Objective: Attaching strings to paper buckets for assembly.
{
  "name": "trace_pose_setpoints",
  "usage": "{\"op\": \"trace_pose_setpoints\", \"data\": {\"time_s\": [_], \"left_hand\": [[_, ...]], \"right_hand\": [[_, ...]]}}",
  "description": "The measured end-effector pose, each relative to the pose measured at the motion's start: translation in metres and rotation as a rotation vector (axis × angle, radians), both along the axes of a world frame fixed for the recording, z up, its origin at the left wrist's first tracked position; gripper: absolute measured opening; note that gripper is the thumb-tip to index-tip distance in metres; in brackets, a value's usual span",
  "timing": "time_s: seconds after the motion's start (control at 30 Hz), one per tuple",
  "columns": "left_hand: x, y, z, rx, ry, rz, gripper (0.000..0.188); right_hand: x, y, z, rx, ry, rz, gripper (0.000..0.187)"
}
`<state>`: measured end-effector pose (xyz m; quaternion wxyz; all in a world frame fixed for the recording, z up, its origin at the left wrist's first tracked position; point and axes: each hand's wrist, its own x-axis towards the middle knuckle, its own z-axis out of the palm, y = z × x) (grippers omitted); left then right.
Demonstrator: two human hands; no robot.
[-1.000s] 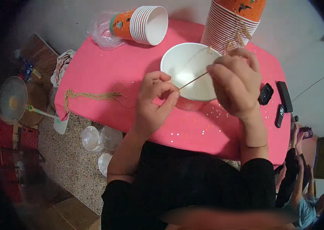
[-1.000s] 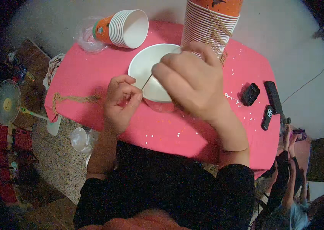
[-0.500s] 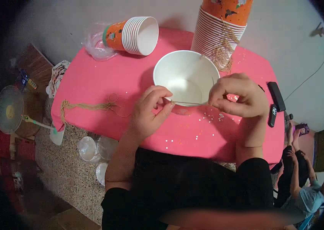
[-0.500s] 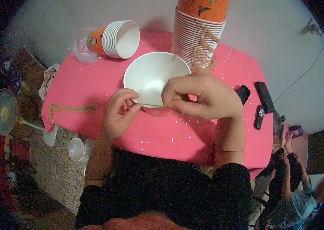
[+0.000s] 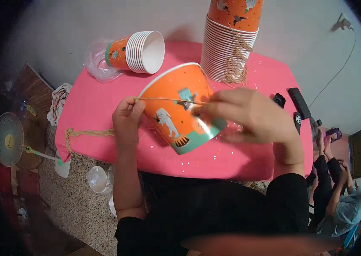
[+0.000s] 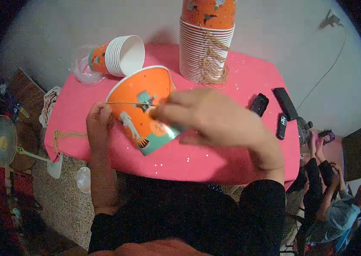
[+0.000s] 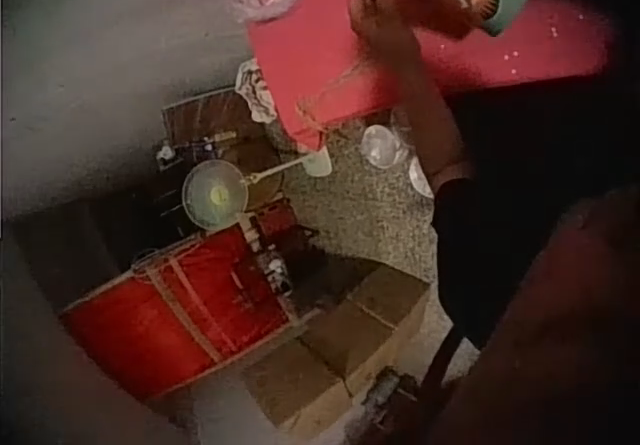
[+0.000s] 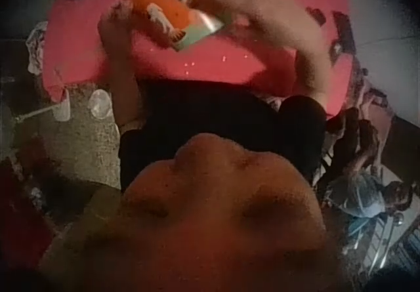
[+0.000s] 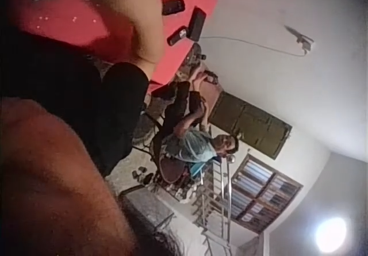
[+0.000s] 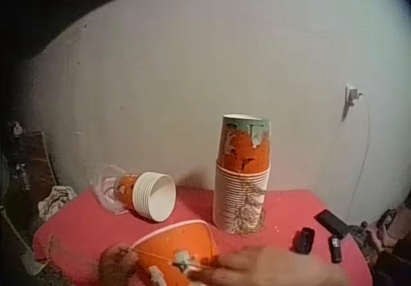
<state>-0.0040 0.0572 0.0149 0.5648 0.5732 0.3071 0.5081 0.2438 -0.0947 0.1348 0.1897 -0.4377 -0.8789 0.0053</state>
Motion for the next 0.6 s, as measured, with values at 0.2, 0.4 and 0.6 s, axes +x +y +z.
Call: {"op": "trace_pose_setpoints", "data": {"time_s": [0.2,0.4,0.6], "left_hand": [[0.002,0.019,-0.018,-0.183,-0.078,-0.244,0.02],[0.036,0.007,-0.02,-0.004,-0.12,-0.099,0.032],[0.046,0.018,-0.066,0.007,0.157,-0.123,0.021]], "right_hand": [[-0.016,-0.01,-0.013,0.215,-0.232,-0.089,0.037],[0.051,-0.002,0.031,0.318,0.25,-0.169,0.037],[0.153,0.028,0.13,0.934,0.464,-0.35,0.044]]}}
